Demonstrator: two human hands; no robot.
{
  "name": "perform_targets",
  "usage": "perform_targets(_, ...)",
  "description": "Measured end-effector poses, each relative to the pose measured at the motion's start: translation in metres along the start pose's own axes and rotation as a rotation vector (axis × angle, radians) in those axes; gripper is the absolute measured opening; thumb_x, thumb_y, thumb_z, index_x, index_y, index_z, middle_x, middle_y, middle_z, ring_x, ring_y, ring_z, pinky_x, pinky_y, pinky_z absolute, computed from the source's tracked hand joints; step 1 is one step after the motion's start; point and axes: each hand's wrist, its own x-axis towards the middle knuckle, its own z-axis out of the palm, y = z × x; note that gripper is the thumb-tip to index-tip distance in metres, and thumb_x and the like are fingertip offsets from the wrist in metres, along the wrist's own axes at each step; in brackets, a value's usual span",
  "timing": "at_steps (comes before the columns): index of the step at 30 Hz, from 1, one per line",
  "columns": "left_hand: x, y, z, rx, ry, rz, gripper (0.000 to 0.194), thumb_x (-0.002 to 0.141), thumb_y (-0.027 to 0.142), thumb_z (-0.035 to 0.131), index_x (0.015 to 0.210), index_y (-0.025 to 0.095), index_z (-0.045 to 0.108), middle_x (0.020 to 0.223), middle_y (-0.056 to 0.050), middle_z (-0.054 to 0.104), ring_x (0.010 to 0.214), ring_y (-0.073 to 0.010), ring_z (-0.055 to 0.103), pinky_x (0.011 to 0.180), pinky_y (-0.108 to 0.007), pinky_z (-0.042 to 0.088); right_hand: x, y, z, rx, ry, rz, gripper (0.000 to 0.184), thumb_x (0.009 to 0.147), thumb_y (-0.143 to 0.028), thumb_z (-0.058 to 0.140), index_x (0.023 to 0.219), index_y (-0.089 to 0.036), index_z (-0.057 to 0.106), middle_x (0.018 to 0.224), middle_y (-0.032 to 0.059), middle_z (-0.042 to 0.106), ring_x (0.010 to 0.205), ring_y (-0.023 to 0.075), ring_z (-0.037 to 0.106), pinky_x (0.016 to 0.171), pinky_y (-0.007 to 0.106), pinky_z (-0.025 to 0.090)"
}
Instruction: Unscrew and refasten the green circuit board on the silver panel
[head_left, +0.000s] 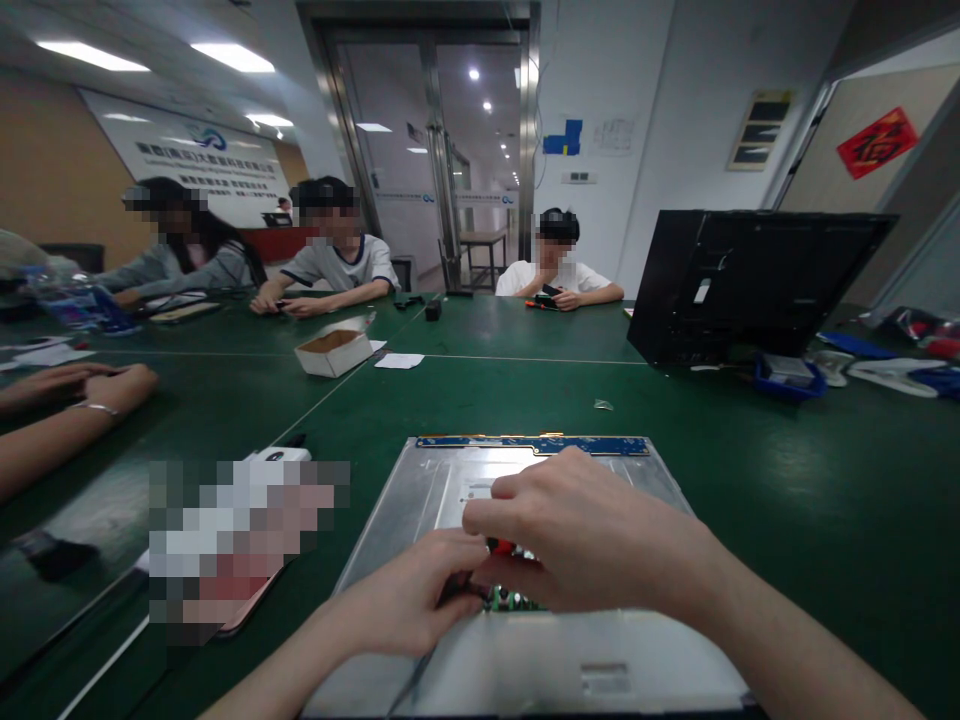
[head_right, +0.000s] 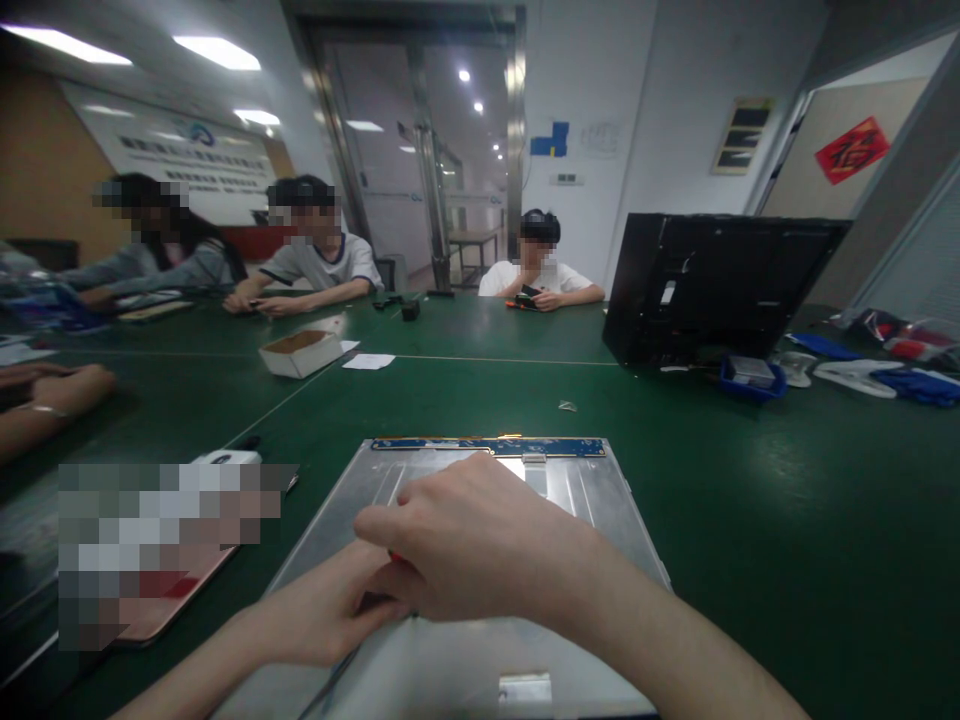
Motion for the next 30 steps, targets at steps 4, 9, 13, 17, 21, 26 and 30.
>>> perform_targets(4, 0.0005, -0.0025, 0.0021, 0.003, 0.016, 0.024, 0.008, 0.078, 0.012, 0.054, 0.083, 0.017, 0.057, 0.086, -0.003, 0.062, 0.077, -0.0185, 0.056, 0.068, -0.028, 0.044, -0.0011, -0.0018, 0.0001, 0.001, -0.008, -0.006, 0.012, 0.084, -0.027, 0.053, 0.093, -0.020, 0.052, 0.085, 0.0010, 0.062, 0.063, 0.0129, 0.050, 0.050, 0.028, 0.022)
perform_targets(9, 0.0016, -0.0022, 0.0016, -0.031, 0.003, 0.044, 0.010, 0.078, 0.011, 0.054, 0.085, 0.018, 0.058, 0.087, -0.003, 0.062, 0.077, -0.0185, 0.057, 0.066, -0.027, 0.045, -0.0009, -0.0029, -0.0004, -0.025, -0.014, -0.003, 0.013, 0.081, -0.023, 0.055, 0.092, -0.019, 0.051, 0.086, 0.0005, 0.062, 0.063, 0.0130, 0.052, 0.048, 0.028, 0.023)
perform_targets(13, 0.0017, 0.0016, -0.0005, -0.043, 0.013, 0.060, 0.018, 0.076, 0.008, 0.052, 0.090, 0.019, 0.058, 0.087, -0.002, 0.062, 0.076, -0.0179, 0.056, 0.066, -0.026, 0.043, -0.0005, -0.0011, 0.0005, -0.015, 0.004, 0.020, 0.007, 0.089, -0.025, 0.049, 0.090, -0.019, 0.053, 0.081, 0.0004, 0.063, 0.063, 0.0124, 0.053, 0.050, 0.028, 0.021)
perform_targets(17, 0.0023, 0.0039, -0.0011, -0.032, 0.020, 0.037, 0.016, 0.075, 0.008, 0.053, 0.087, 0.018, 0.057, 0.085, -0.002, 0.061, 0.076, -0.0181, 0.056, 0.066, -0.026, 0.042, -0.0013, -0.0007, 0.0012, 0.002, 0.001, 0.007, 0.009, 0.090, -0.028, 0.051, 0.090, -0.020, 0.053, 0.079, -0.0003, 0.063, 0.063, 0.0123, 0.053, 0.050, 0.028, 0.022)
perform_targets(21, 0.0030, 0.0027, 0.0001, -0.036, 0.018, 0.013, 0.010, 0.077, 0.010, 0.053, 0.082, 0.017, 0.056, 0.085, -0.003, 0.061, 0.075, -0.0185, 0.056, 0.065, -0.027, 0.042, -0.0019, -0.0025, 0.0008, -0.016, 0.018, -0.008, 0.016, 0.081, -0.028, 0.055, 0.093, -0.020, 0.050, 0.081, 0.0000, 0.062, 0.059, 0.0131, 0.050, 0.047, 0.028, 0.022)
perform_targets(26, 0.0008, 0.0014, -0.0002, -0.029, 0.008, 0.039, 0.014, 0.078, 0.009, 0.054, 0.088, 0.018, 0.058, 0.089, -0.002, 0.061, 0.078, -0.0183, 0.056, 0.067, -0.026, 0.043, -0.0006, -0.0020, 0.0013, -0.014, 0.006, -0.007, 0.012, 0.082, -0.024, 0.053, 0.092, -0.019, 0.049, 0.083, -0.0001, 0.062, 0.061, 0.0125, 0.050, 0.048, 0.027, 0.023)
perform_targets(30, -0.0003, 0.0022, -0.0011, -0.007, 0.015, 0.039, 0.014, 0.078, 0.011, 0.055, 0.088, 0.018, 0.058, 0.087, -0.002, 0.061, 0.078, -0.0188, 0.057, 0.069, -0.028, 0.042, 0.0000, 0.0005, 0.0023, -0.005, 0.005, 0.006, 0.007, 0.090, -0.027, 0.049, 0.090, -0.020, 0.051, 0.079, -0.0010, 0.062, 0.062, 0.0120, 0.051, 0.051, 0.027, 0.021)
